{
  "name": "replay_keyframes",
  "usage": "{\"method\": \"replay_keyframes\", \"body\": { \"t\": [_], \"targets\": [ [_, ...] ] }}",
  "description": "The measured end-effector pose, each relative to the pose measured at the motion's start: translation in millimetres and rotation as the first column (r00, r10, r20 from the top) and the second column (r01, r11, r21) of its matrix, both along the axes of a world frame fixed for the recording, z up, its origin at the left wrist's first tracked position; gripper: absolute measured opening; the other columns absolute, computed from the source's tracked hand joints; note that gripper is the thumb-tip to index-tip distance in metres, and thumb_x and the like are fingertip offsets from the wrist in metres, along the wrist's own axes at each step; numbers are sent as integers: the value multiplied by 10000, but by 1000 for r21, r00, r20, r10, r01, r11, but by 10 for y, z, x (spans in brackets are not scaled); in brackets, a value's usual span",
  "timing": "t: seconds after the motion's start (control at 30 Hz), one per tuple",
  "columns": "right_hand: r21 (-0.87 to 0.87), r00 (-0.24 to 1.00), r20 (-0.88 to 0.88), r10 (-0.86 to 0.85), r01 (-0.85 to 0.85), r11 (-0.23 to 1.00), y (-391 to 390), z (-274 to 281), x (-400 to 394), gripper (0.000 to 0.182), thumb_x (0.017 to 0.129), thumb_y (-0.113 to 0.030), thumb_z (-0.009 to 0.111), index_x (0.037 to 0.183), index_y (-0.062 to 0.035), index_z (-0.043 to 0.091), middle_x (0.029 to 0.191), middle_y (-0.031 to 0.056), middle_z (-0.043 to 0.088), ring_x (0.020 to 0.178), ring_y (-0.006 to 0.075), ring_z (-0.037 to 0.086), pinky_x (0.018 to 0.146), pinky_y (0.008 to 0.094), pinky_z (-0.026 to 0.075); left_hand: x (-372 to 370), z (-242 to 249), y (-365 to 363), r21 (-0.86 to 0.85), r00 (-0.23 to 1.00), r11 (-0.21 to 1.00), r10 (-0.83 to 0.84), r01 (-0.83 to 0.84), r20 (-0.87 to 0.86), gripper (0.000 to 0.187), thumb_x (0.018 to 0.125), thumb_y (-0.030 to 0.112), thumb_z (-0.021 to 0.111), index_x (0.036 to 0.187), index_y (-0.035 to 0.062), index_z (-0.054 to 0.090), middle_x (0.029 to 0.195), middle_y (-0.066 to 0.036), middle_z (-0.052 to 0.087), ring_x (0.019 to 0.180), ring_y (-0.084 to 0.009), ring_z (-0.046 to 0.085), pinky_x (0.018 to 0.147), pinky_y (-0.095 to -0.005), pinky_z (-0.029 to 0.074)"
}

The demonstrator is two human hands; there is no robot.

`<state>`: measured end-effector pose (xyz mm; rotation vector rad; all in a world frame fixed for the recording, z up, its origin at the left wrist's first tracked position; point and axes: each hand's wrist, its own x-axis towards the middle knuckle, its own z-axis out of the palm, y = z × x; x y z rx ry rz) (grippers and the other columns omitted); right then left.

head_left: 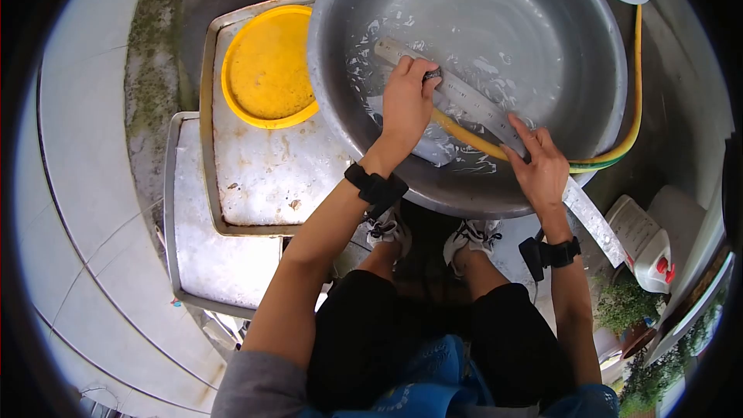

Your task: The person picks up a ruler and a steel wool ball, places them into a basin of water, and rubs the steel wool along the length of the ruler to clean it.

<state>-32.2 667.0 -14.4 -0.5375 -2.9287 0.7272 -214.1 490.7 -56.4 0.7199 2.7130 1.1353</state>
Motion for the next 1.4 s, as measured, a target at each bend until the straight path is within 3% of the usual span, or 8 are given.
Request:
{"method": "replay_keyframes", "body": {
  "t": [0.27,0.37,0.63,0.83,1.03,1.1,1.27,1.4],
  "targets": [
    [-169,997,-49,59,-67,983,-181,520,-410,565,733,-194,818,1272,-259,662,757,35,494,600,209,542,574,373,481,-158,812,-440,56,979,998,12,0,-205,256,860,47,682,1112,39,642,1031,-153,599,913,-362,601,800,-402,492],
    [-257,992,-40,124,-130,958,-522,160,-536,558,788,-237,784,1317,-279,614,786,39,524,628,229,582,585,377,499,-289,640,-875,-53,975,986,148,-158,-163,248,893,65,675,1137,29,644,1051,-154,621,959,-339,622,839,-374,502],
    [-128,973,-37,229,-232,964,-1012,-240,-631,540,864,-311,709,1378,-269,548,885,75,537,719,275,633,628,406,519,-528,214,-1492,-70,908,934,322,-351,-266,264,897,31,642,1162,34,644,1085,-180,634,957,-355,633,847,-399,512],
    [-103,975,-88,202,-211,972,-1198,-314,-532,529,877,-319,695,1381,-250,552,862,68,529,704,264,612,610,392,503,-204,236,-1376,-79,967,994,52,-73,-249,263,847,21,667,1106,62,686,1011,-130,651,915,-343,624,822,-390,510],
    [-74,978,-91,185,-192,979,-1228,-278,-538,508,872,-310,704,1361,-256,577,852,63,532,686,253,590,593,382,488,-1014,43,-1533,-67,892,931,320,-359,-320,194,830,53,692,1023,52,715,932,-134,645,876,-341,621,792,-396,509],
    [-71,981,-66,182,-186,980,-1230,-286,-525,509,870,-308,706,1360,-257,579,864,64,541,698,255,597,599,382,491,-948,49,-1474,-54,879,924,342,-379,-332,182,827,73,699,1006,54,721,914,-134,643,867,-335,622,783,-390,510],
    [-118,987,-22,162,-163,980,-1229,-332,-536,527,861,-297,719,1367,-254,576,934,70,583,719,274,615,633,390,507,-290,142,-1291,-2,964,997,74,-77,-257,176,828,91,692,998,59,722,897,-135,633,846,-341,610,768,-398,508],
    [-89,985,-15,173,-174,981,-1228,-280,-532,521,860,-288,722,1360,-247,584,932,70,582,706,267,611,631,386,505,-811,-1,-1423,-43,923,960,255,-278,-288,170,828,85,687,993,67,722,891,-120,626,860,-333,602,766,-406,504]
  ]
}}
